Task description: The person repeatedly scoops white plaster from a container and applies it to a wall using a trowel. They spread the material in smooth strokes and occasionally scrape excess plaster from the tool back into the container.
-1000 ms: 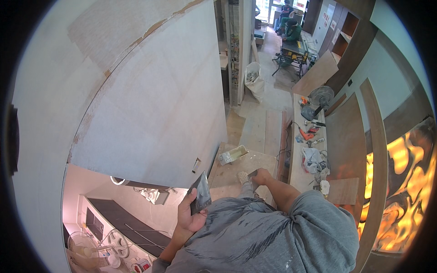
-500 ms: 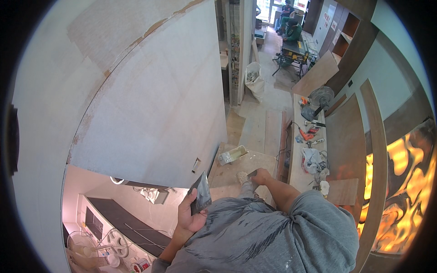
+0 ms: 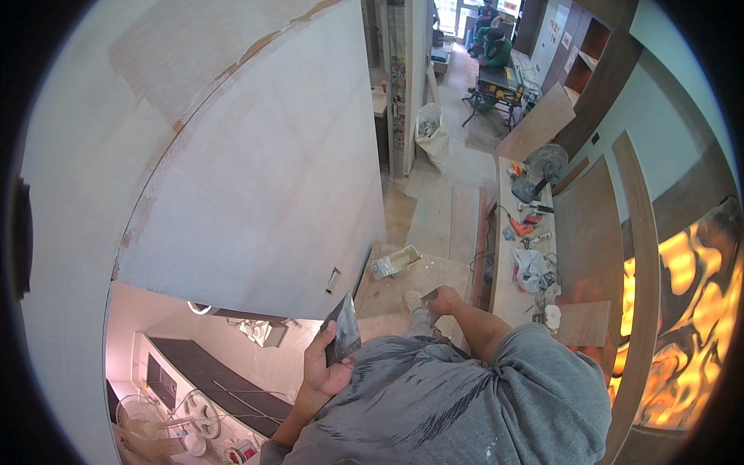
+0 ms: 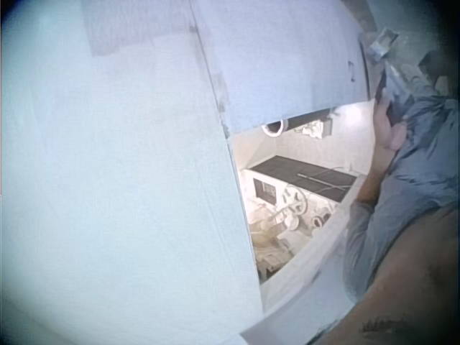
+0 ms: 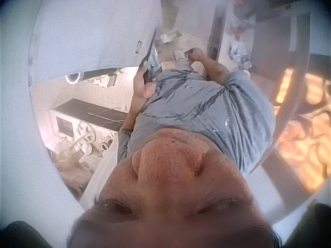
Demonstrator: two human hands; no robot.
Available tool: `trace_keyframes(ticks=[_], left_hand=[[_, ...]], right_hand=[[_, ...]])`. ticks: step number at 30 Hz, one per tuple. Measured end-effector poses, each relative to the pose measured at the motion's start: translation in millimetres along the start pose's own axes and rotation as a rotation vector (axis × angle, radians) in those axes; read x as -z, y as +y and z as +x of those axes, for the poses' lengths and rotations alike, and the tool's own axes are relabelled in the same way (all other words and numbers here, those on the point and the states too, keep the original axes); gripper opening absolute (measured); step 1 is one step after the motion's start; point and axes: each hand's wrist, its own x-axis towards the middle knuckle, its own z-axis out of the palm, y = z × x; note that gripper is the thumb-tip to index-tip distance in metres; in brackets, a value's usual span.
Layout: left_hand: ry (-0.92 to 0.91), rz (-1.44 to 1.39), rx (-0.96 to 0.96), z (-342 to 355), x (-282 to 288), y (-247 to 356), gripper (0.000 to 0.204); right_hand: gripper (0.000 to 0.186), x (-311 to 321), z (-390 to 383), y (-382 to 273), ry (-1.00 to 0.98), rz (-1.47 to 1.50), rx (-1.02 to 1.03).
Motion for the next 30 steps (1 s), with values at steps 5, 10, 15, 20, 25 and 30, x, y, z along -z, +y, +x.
trace_keyframes(ticks=[5, 10, 15, 20, 25, 30], left_hand=[[-0.009, 0.004, -0.007, -0.9, 2.5, -0.7, 0.017], [0.004, 0.02, 0.001, -1.5, 2.1, -0.7, 0.017], [0.006, 0.019, -0.005, -3.2, 0.6, 0.3, 0.017], [-0.019, 0.01, -0.011, -1.9, 1.6, 0.6, 0.018], [-0.115, -0.004, 0.008, 1.3, 15.9, 1.4, 0.029], [-0.098, -0.002, 0.004, 0.5, 11.9, 1.6, 0.029]], right_hand=[[0.06, 10.1, -10.6, -15.3, -0.013, -0.015, -0.027], [0.059, 6.8, -8.7, -11.3, -0.013, -0.01, -0.02], [0.059, 4.6, -5.8, -8.9, -0.006, -0.005, -0.018], [0.068, 5.2, -1.9, -7.4, -0.06, -0.008, -0.031], [0.068, 8.8, -2.0, -11.5, -0.066, -0.007, -0.041], [0.059, 11.7, -6.1, -15.4, -0.006, 0.018, 0.011]])
